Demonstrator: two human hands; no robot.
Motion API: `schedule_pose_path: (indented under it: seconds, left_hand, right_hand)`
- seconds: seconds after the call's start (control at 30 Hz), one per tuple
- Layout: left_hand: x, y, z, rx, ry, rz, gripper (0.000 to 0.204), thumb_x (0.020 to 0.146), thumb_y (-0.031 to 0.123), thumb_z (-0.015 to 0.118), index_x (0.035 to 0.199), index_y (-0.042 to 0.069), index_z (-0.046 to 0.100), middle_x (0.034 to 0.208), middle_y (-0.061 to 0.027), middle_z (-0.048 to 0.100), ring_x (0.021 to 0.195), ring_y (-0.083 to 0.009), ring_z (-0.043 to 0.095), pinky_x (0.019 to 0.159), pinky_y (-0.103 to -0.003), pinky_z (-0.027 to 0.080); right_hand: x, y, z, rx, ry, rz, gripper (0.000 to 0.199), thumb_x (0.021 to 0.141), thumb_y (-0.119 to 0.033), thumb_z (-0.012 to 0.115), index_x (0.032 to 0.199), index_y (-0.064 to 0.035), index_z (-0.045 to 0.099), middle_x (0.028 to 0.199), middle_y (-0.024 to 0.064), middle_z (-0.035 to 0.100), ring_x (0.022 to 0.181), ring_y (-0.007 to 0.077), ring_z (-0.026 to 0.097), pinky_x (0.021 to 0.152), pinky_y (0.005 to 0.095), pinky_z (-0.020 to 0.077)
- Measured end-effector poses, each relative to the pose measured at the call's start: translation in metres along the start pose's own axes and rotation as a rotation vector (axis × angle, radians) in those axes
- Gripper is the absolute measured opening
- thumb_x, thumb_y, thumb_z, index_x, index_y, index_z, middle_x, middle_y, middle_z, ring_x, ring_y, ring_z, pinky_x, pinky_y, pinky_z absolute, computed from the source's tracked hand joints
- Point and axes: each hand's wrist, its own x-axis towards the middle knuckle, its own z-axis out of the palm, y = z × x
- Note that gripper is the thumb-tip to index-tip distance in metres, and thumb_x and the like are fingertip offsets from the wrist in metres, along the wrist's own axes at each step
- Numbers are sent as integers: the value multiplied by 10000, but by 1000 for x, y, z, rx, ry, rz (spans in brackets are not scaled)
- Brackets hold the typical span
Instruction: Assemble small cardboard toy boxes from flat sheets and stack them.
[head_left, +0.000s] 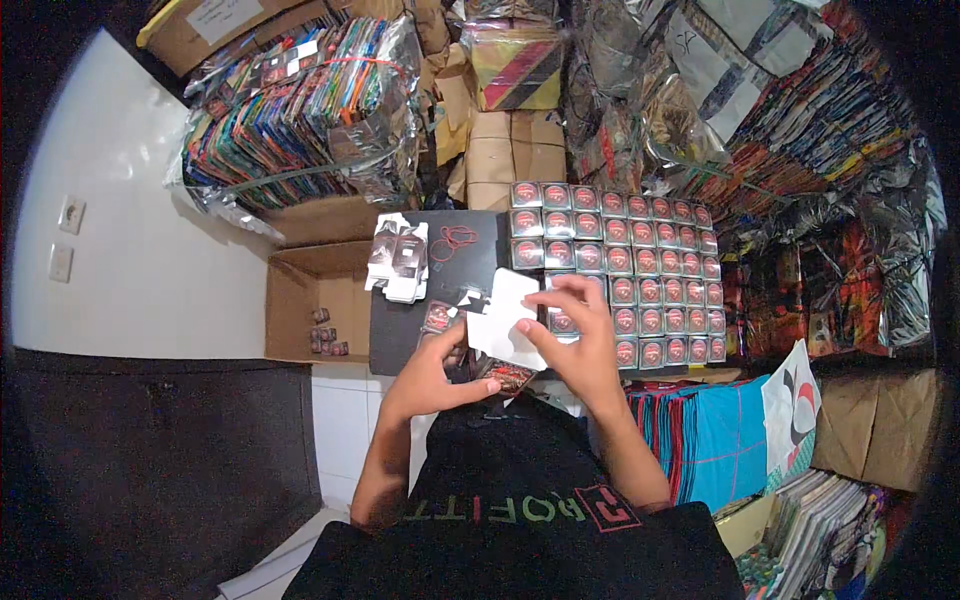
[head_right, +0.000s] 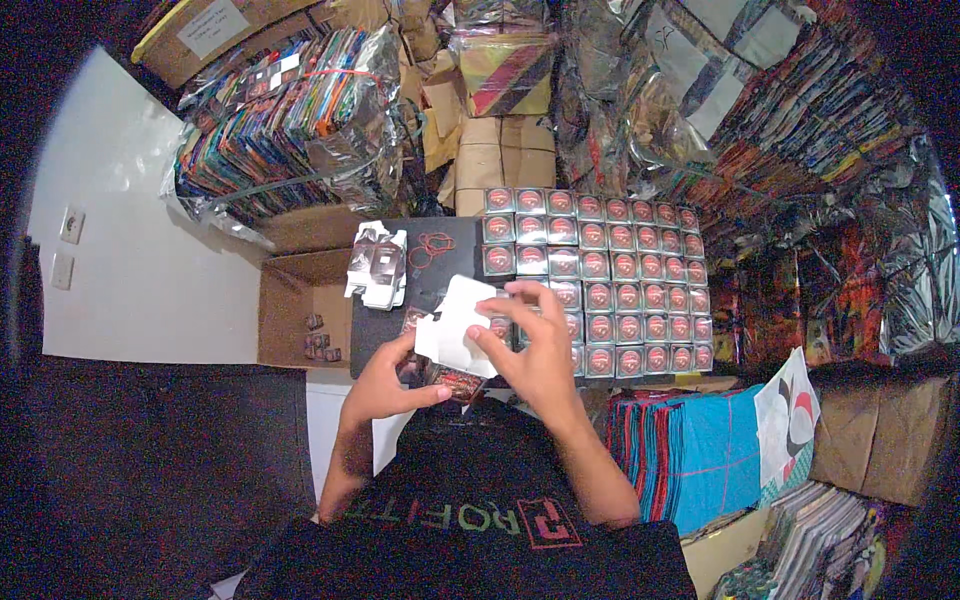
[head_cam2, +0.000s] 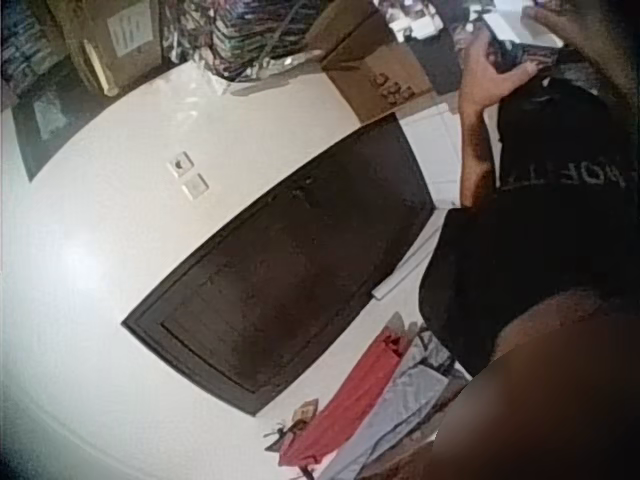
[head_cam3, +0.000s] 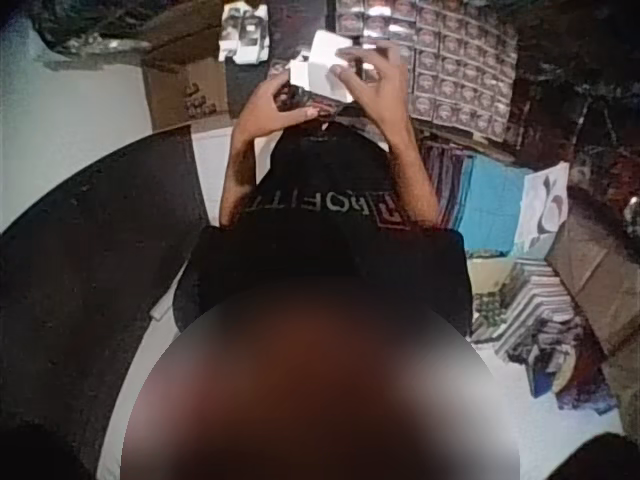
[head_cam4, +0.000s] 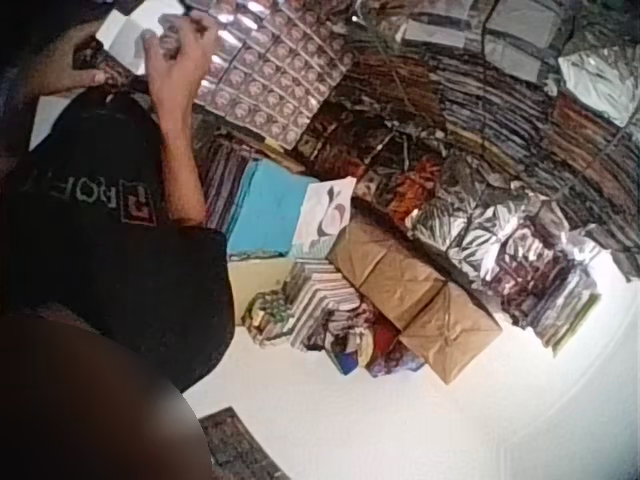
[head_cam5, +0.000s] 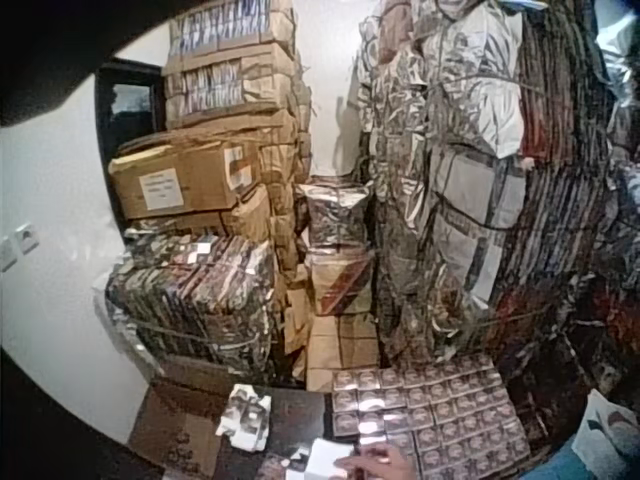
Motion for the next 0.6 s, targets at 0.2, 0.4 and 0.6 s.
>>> schedule_pose_path:
  seconds: [0.2,0.4,0.6]
  left_hand:
    - [-1,0,0,-62,-88,16,727,814,169,873,1425,-27,531,1268,-106,666,1168,-169,628,1042,-336,486]
    - [-3,10,3,-67,-171,-12,756,807,169,882,1441,-32,522,1287,-95,653,1175,-154,612,1050,-335,479]
    - [-5,4,8,-127,-167,86,757,797,166,885,1435,-28,527,1309,-97,643,1205,-159,595,1074,-332,458]
  right_hand:
    - [5,-3,-18,-107,-256,-158,237,801,-197,835,1005,-84,789,1025,86,734,998,295,668,925,417,484]
    - [5,-5,-22,-183,-379,-131,236,806,-227,836,982,-79,783,930,85,761,892,280,699,914,407,478]
    - [3,-11,-26,-262,-455,-119,233,840,-279,807,988,-107,755,916,76,760,869,260,710,996,429,424]
